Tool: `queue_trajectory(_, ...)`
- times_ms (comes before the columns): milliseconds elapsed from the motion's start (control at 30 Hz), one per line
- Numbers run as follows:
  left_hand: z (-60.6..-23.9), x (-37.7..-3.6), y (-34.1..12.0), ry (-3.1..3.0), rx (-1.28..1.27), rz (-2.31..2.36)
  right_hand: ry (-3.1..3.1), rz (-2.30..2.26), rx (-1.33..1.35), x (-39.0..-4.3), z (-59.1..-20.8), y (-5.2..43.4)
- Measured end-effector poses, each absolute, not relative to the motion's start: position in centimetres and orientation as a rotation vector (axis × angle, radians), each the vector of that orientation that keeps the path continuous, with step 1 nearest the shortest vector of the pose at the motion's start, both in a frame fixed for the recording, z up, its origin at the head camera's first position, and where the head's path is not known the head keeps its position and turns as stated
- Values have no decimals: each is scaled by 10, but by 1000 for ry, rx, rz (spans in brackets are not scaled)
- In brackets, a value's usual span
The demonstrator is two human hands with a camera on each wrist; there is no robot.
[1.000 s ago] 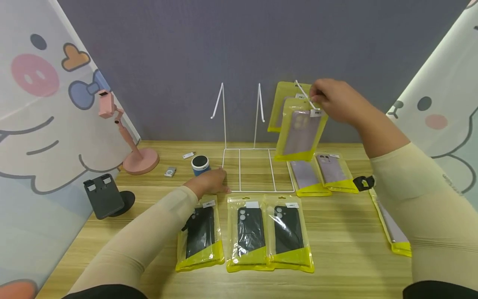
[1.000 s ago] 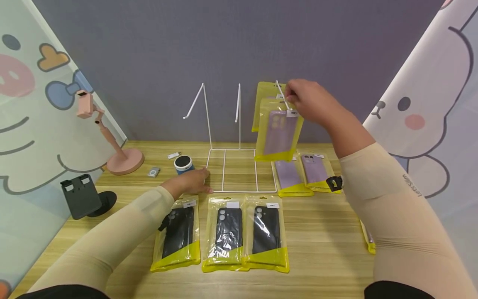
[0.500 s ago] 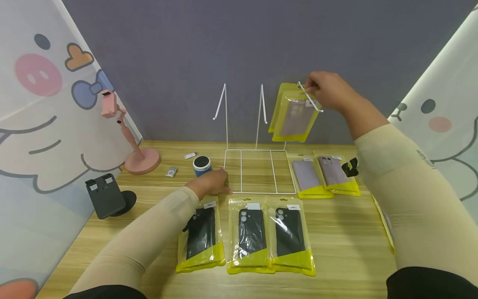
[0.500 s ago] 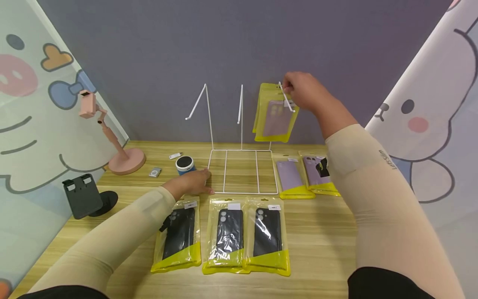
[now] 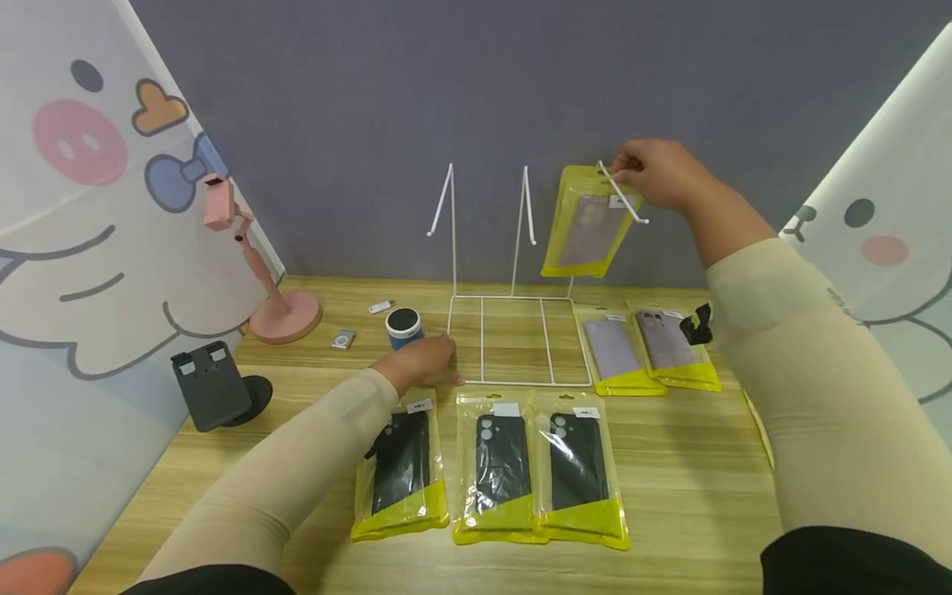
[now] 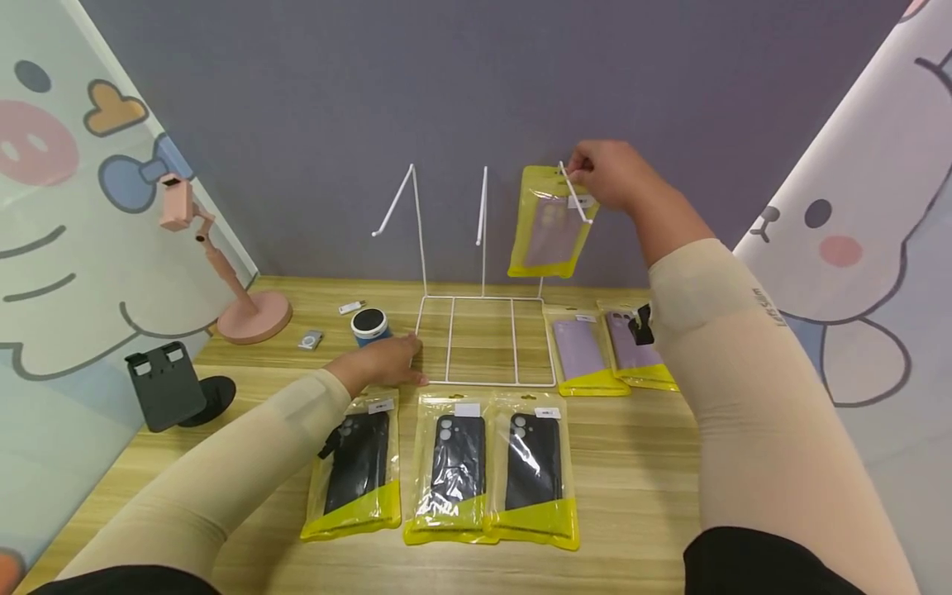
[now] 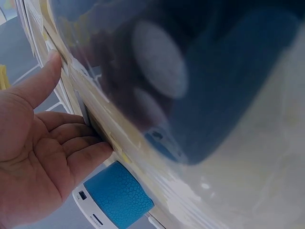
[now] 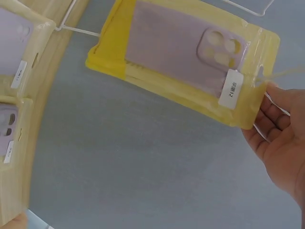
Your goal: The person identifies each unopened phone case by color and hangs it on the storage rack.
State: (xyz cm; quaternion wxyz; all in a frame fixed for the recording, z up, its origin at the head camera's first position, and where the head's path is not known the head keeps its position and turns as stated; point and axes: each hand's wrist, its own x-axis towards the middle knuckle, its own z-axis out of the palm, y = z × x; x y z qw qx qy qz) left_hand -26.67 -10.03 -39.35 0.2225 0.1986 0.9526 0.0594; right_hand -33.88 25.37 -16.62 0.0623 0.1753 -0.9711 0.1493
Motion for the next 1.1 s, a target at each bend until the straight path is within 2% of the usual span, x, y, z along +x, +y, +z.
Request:
queue_trajectory(300, -398, -271, -103, 2636, 559, 163, -2889, 553, 468, -314, -165, 285)
queue_trajectory(500, -398, -273, -106, 2643, 563, 161, -2931, 430, 474, -289, -180, 325)
queue_trajectory(1100, -394, -275, -110, 2621, 534, 189, -3323, 223, 295, -227, -328, 465)
